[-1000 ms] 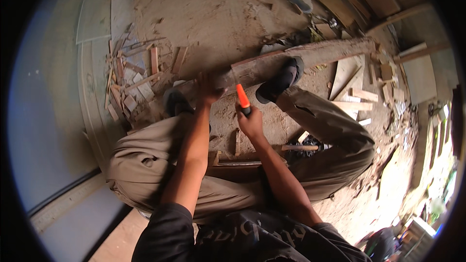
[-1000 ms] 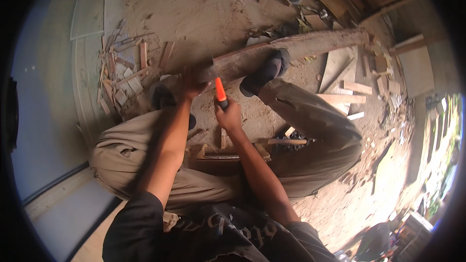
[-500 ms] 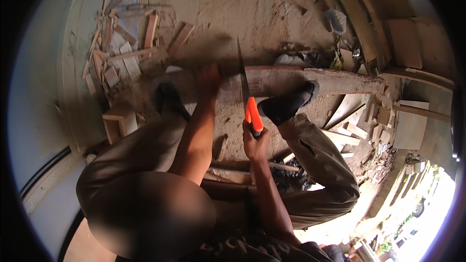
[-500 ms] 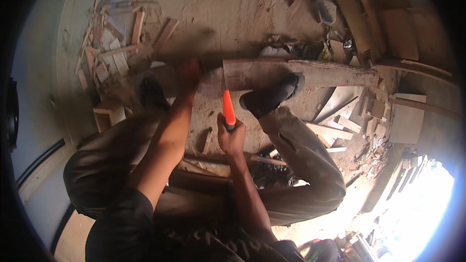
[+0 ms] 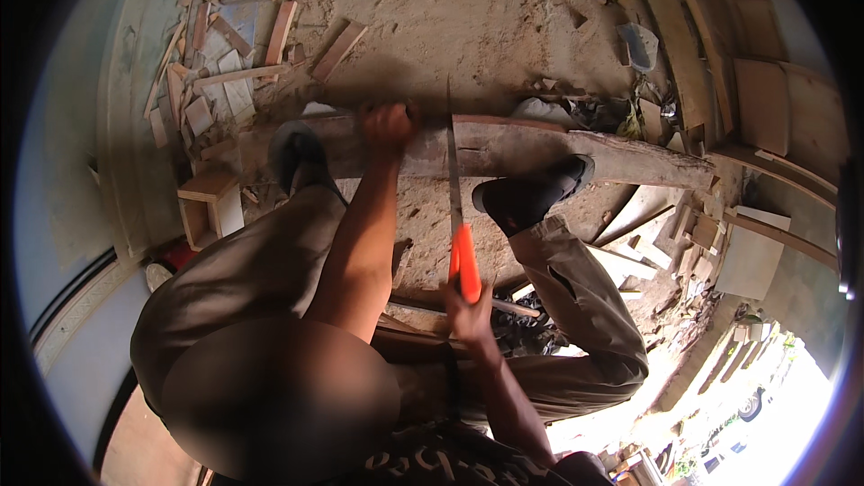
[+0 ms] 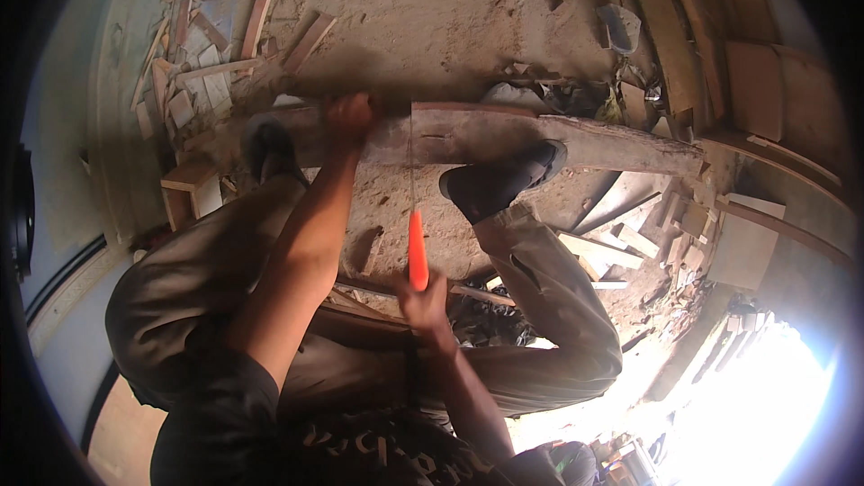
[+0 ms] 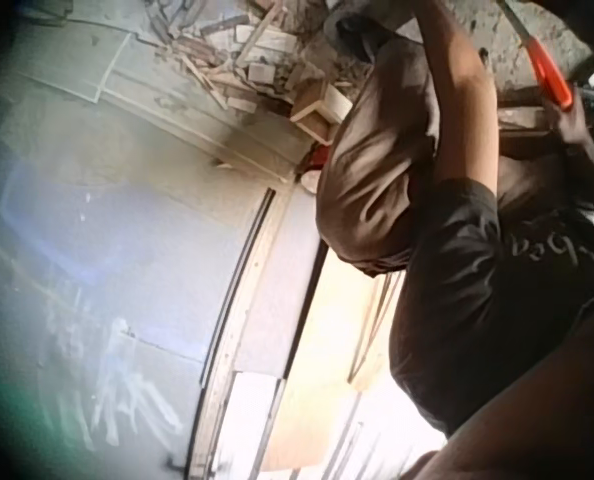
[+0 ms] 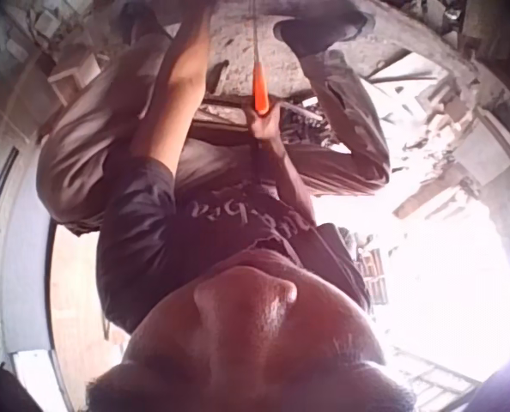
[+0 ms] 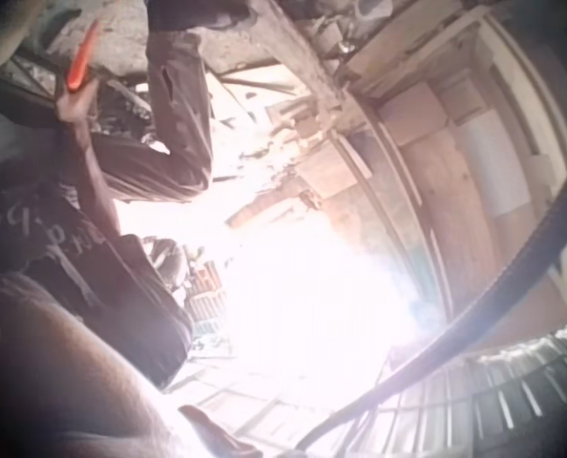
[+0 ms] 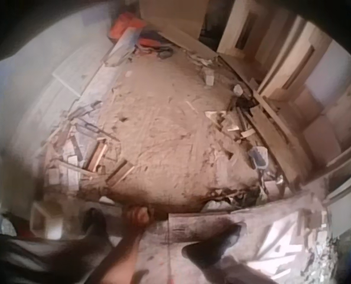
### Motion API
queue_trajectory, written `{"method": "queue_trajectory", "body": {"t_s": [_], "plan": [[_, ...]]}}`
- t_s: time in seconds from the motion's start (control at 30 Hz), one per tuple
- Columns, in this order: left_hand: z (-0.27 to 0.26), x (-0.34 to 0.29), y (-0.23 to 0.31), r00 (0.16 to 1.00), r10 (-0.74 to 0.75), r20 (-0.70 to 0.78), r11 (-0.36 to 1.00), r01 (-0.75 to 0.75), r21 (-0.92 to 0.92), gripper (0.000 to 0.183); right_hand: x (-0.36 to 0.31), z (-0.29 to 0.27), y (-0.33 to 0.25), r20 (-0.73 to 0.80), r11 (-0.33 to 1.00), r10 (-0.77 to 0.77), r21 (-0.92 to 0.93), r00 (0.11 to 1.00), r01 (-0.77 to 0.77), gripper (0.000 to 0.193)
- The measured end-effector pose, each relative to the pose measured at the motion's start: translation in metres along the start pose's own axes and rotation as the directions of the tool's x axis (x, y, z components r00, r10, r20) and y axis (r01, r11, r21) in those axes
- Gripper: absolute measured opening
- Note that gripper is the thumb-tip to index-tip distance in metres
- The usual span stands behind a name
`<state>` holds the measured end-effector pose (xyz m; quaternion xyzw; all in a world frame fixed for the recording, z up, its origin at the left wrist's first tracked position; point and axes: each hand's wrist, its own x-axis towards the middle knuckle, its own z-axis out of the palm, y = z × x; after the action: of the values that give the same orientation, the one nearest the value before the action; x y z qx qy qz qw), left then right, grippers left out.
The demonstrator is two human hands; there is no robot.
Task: The person sits on the floor and uses a hand saw to cut a piece of wood. They hold the wood steady with their left hand and saw with their right hand, making several cuts along the length of the wood.
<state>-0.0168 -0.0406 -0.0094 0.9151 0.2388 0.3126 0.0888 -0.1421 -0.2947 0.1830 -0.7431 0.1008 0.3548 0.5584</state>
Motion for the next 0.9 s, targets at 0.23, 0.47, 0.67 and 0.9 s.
{"method": "queue_trajectory", "body": {"t_s": [0.23,0.47,0.67,0.9], "plan": [[-0.009,0.020,0.022,0.995,0.019,0.099,0.998,-0.025,0.059,0.017,-0.096,-0.021,-0.011,-0.022,0.984,-0.055,-0.171,0.998,0.050,0.017],[0.003,0.010,0.015,0.994,0.040,0.100,0.995,-0.049,0.087,0.023,0.033,0.029,-0.022,-0.166,0.998,-0.030,0.054,0.986,0.039,0.028],[0.002,0.002,0.010,0.998,0.050,-0.023,0.999,-0.050,0.009,0.025,-0.057,-0.013,-0.010,-0.018,0.999,0.028,-0.025,0.999,-0.028,0.042],[-0.007,0.005,0.010,0.934,-0.016,0.358,0.994,-0.025,0.110,0.038,0.037,0.016,-0.026,-0.095,0.990,0.078,0.126,0.992,-0.066,0.014]]}}
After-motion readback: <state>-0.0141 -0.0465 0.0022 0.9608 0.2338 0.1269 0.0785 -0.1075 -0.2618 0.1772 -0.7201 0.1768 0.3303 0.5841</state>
